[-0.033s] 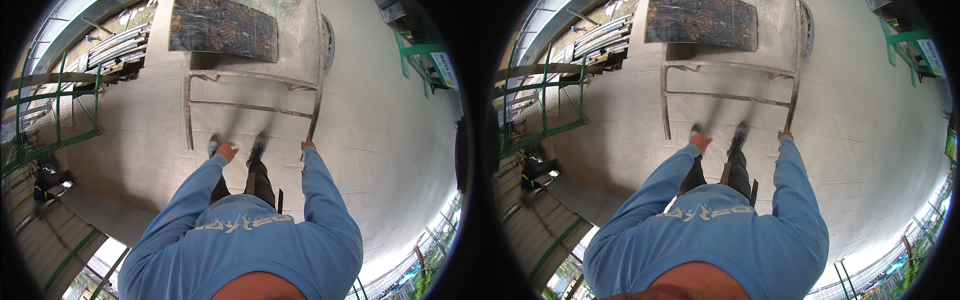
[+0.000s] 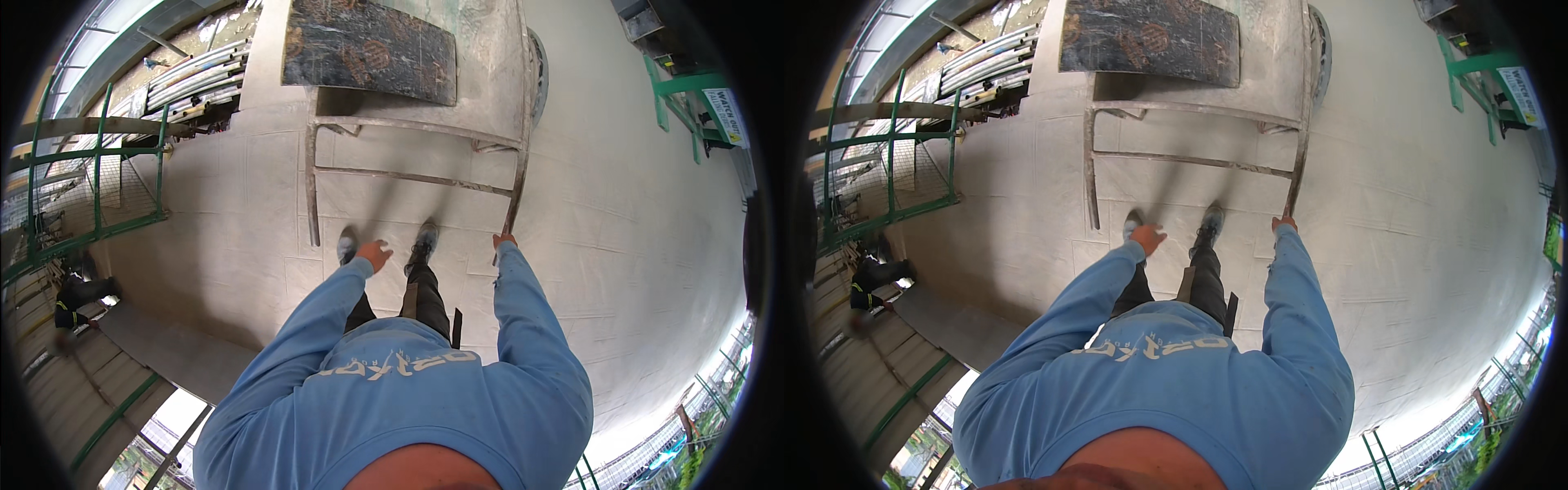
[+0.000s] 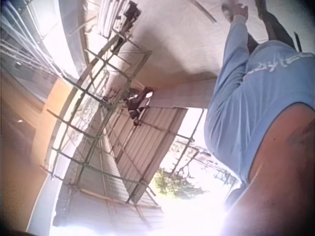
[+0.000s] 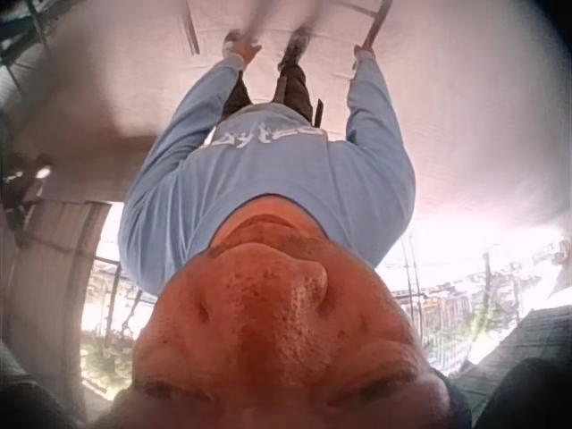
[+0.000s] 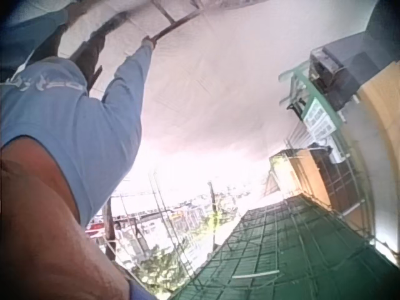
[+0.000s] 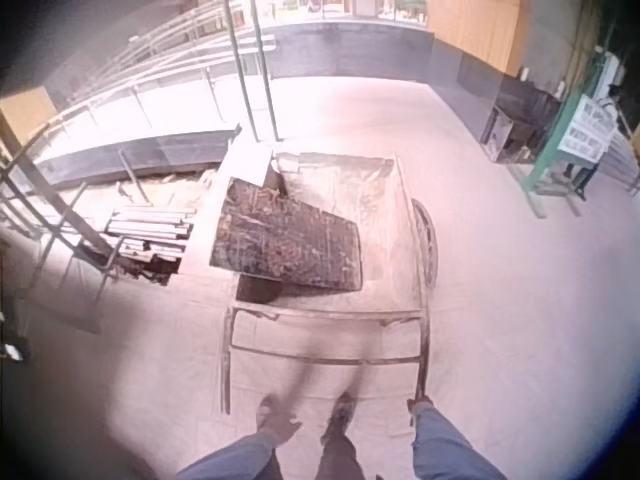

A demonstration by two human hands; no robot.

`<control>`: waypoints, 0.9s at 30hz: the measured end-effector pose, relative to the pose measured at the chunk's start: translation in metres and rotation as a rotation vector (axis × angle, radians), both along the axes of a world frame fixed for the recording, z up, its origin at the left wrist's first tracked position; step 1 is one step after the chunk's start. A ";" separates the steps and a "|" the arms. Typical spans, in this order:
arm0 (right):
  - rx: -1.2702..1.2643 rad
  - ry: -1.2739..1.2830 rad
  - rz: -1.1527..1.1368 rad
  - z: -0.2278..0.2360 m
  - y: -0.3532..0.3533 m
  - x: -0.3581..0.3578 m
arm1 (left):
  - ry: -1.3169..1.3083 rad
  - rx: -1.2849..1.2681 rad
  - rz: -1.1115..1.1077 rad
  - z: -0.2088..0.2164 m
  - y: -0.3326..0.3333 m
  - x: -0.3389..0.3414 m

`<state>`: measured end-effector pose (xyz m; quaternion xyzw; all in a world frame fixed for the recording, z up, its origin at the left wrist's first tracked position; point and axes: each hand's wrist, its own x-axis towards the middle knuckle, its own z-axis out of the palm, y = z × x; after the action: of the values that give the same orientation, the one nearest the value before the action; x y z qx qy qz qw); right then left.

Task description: The person pushes a wheelbarrow containing a large dark slab across a tiled outdoor plaza, then up a ramp into a building. They stop, remove the slab from the wheelbarrow, and place it on the ground. Another worker then lifts the slab and places it back into the wheelbarrow.

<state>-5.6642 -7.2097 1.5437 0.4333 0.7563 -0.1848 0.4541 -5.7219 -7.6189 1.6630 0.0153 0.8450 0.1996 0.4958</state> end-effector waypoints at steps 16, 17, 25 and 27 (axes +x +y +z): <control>-0.372 0.299 0.577 0.164 -0.663 -0.058 | 0.213 -0.053 0.251 0.141 -0.646 -0.016; -0.491 0.253 0.534 0.204 -0.704 -0.087 | 0.187 -0.115 0.308 0.178 -0.693 -0.025; -0.666 0.594 0.261 0.316 -0.843 -0.258 | -0.121 -0.554 1.038 0.251 -0.990 0.002; -0.740 0.519 -0.029 0.320 -0.823 -0.271 | -0.079 -0.488 1.053 0.254 -0.990 -0.030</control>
<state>-5.9356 -8.0330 1.8637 0.1914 0.7221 -0.5516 0.3710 -5.7515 -8.6084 1.9168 -0.5290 0.7414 0.2193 0.3500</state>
